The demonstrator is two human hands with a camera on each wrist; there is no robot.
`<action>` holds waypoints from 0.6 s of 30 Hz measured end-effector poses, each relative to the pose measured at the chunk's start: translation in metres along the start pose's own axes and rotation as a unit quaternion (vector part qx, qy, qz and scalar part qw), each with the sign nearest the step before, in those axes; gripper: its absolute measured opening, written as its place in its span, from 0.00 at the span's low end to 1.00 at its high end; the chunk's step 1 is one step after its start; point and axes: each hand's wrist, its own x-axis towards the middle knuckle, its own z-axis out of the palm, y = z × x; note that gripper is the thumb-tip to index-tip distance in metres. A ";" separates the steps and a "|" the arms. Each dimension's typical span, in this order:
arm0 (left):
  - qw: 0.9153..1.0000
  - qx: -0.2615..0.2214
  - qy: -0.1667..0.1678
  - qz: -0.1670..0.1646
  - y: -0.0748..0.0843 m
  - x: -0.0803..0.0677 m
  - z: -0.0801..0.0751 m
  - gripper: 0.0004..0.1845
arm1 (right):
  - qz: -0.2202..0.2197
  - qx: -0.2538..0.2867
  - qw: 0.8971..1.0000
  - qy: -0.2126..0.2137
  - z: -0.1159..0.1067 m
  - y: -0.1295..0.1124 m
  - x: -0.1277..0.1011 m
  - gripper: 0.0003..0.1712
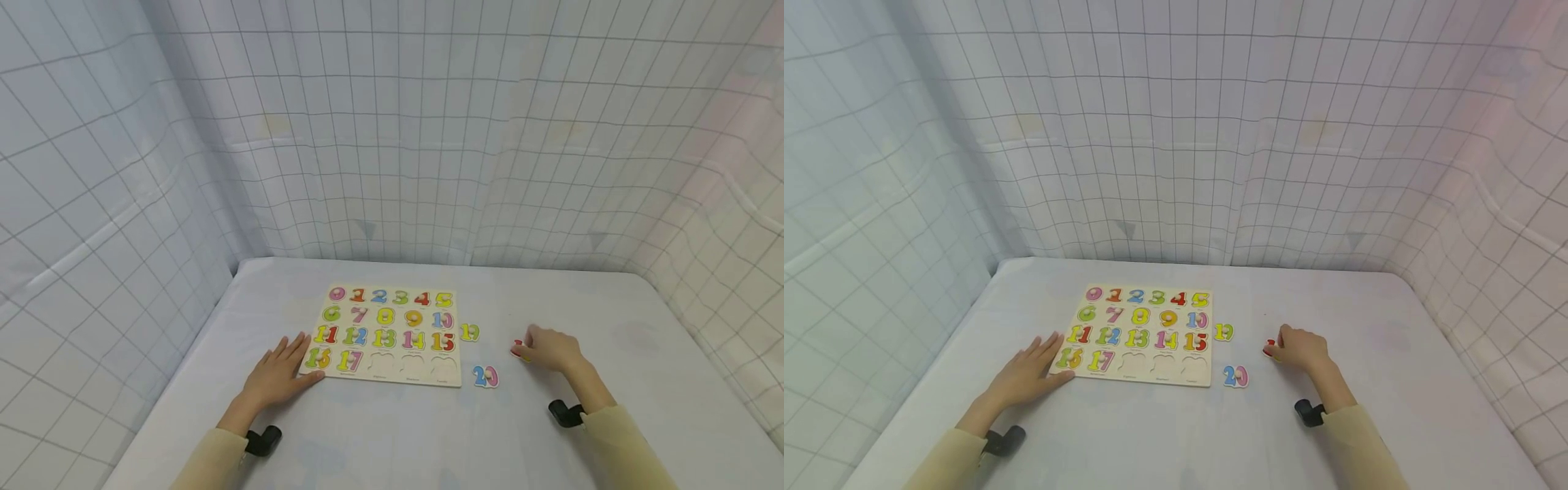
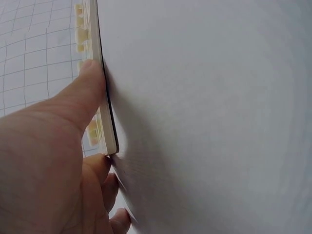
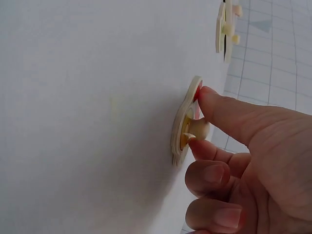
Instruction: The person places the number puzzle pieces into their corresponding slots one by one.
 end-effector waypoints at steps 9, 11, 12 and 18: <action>1.000 0.005 0.001 0.001 -0.005 0.001 0.002 0.48 | -0.035 0.005 0.999 0.024 0.004 -0.004 0.000 0.15; 1.000 0.007 0.002 0.000 -0.005 0.001 0.002 0.48 | -0.045 0.005 0.998 0.034 0.003 -0.010 0.002 0.16; 1.000 0.007 0.002 0.001 -0.005 0.001 0.002 0.48 | -0.052 0.003 0.998 0.037 0.003 -0.014 0.004 0.16; 1.000 0.003 0.001 0.003 -0.004 0.000 0.001 0.48 | -0.076 -0.008 0.997 0.022 0.006 -0.056 0.018 0.17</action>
